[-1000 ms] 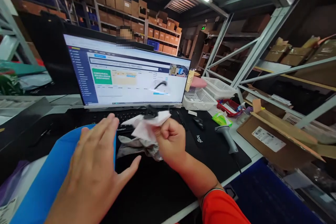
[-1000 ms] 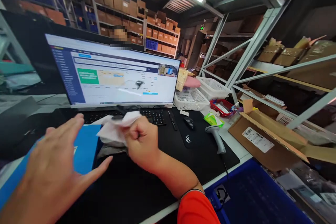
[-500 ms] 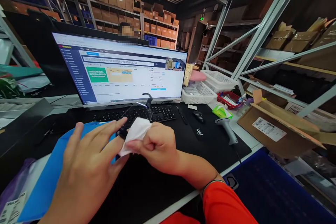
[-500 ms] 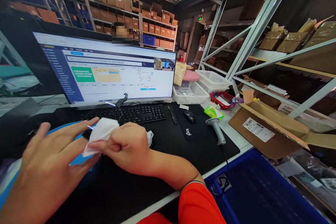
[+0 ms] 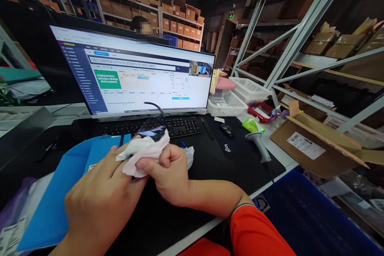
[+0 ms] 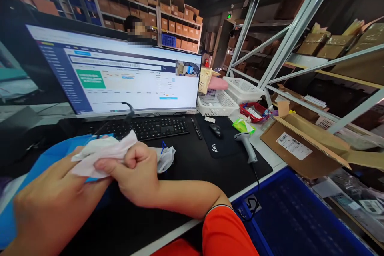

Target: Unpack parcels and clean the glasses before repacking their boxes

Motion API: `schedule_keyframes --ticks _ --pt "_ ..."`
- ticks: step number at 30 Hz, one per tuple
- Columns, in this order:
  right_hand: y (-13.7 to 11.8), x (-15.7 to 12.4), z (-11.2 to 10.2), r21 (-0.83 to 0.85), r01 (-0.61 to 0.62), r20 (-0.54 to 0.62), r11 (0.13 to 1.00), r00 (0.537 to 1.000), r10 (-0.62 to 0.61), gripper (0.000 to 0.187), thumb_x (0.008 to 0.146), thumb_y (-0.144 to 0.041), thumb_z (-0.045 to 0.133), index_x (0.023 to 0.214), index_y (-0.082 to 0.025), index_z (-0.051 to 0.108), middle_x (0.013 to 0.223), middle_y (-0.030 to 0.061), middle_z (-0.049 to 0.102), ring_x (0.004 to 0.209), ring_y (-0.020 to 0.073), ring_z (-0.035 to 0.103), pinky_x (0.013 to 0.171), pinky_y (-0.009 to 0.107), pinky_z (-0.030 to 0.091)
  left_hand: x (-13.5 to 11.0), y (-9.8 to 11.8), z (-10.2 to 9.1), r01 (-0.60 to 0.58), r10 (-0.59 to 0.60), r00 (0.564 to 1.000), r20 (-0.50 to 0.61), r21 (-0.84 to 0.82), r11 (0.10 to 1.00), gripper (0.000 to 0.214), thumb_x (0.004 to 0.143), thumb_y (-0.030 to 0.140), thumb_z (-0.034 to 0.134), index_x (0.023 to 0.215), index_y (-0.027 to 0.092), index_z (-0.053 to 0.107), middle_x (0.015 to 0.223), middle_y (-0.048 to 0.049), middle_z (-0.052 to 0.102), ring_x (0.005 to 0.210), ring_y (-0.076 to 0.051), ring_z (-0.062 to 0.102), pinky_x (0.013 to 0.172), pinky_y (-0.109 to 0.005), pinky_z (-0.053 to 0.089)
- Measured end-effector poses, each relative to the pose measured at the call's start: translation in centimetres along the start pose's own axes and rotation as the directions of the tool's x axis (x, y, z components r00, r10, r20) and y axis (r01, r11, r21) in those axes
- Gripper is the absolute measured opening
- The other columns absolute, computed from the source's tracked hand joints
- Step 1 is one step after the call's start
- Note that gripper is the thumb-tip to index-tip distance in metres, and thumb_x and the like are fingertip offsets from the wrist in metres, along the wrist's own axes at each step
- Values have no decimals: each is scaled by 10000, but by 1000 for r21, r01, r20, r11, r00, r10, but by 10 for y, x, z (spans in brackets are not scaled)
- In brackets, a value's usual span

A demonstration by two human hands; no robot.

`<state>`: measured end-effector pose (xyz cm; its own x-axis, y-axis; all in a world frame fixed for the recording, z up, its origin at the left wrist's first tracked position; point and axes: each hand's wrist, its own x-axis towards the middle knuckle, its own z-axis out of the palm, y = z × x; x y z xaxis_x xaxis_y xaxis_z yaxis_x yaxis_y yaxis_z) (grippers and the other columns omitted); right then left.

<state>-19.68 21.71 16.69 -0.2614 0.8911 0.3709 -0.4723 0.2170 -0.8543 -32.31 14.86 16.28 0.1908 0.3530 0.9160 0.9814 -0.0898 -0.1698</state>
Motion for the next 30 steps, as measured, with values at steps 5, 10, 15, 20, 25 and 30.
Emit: schedule_keyframes --ticks 5,10,15,20,25,30 --pt "-16 10 -7 110 -45 40 993 998 41 862 611 -662 1013 554 -239 265 565 -75 362 579 96 339 548 258 333 2 2 2 -83 80 996 -43 -72 994 144 964 207 765 1094 193 705 1046 -103 832 873 -279 820 689 -372 664" --pt "-24 30 -18 329 -243 2 912 966 257 832 525 -660 1045 657 -249 334 710 -44 504 685 123 467 694 280 499 14 9 6 -154 157 987 13 -139 978 129 945 88 757 1011 169 682 1043 -108 842 882 -301 825 948 -498 687" --pt "15 -2 -7 66 32 -46 997 999 -29 859 679 -740 937 538 -251 246 545 -68 309 593 121 303 653 306 463 2 -1 6 -79 74 997 -38 -145 986 164 915 115 803 974 230 703 945 -58 837 863 -284 827 865 -426 707" --pt "43 -20 -8 -261 259 87 930 966 -244 865 861 -663 830 432 -246 206 470 -52 298 570 155 392 986 465 521 -6 -1 8 -78 59 995 -82 -253 964 341 932 95 784 1258 176 725 1193 -118 842 1070 -280 826 1078 -429 662" --pt "13 -2 -13 -251 315 179 915 944 -276 895 836 -657 861 441 -233 178 461 -80 240 530 125 365 955 450 522 -1 -1 7 13 -43 996 -80 -340 940 147 941 149 777 1040 248 728 932 2 825 779 -181 796 680 -273 631" --pt "-44 18 -26 144 -56 60 988 997 47 892 644 -710 974 575 -236 221 549 -84 329 558 101 312 548 269 347 9 3 2 -61 50 998 -39 -401 914 200 916 68 776 986 235 691 1053 -43 839 953 -232 818 941 -392 672"
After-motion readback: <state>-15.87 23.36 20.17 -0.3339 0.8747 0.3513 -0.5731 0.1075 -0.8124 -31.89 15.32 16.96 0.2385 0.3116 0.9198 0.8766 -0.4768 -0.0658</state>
